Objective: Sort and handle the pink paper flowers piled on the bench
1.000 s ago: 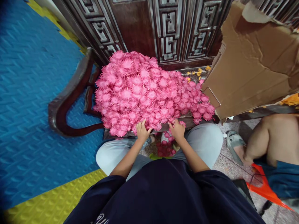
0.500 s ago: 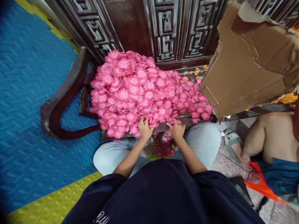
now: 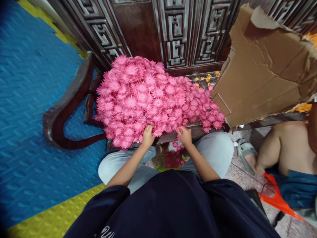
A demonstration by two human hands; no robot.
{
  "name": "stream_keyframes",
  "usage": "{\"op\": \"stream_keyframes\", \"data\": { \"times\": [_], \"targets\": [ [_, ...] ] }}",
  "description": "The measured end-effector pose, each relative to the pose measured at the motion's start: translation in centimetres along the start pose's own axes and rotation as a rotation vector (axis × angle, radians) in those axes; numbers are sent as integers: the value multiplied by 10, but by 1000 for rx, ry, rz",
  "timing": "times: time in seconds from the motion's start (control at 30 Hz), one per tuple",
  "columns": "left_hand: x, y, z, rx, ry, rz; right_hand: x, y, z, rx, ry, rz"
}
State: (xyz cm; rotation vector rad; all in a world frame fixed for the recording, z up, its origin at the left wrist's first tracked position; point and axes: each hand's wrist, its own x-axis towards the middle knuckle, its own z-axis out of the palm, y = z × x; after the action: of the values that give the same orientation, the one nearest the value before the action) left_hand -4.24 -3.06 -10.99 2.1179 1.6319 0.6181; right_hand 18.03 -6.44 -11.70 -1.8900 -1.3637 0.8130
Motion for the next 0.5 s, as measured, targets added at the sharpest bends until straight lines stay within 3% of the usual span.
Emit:
{"op": "stream_keyframes", "data": {
  "times": [0.13,0.23,0.33,0.4,0.5],
  "targets": [
    [2,22,-35,-23,58,67,1,-7,-6,173,76,47],
    [29,38,-76,-47,245,178,9,-19,-17,309,152,90],
    [87,51,-127,-19,453,207,21,-40,-35,619,164,185],
    [134,58,-159,34,542,163,28,-57,-47,771,67,222],
    [192,59,-192,145,425,41,35,-83,-59,875,-174,168]
  ]
}}
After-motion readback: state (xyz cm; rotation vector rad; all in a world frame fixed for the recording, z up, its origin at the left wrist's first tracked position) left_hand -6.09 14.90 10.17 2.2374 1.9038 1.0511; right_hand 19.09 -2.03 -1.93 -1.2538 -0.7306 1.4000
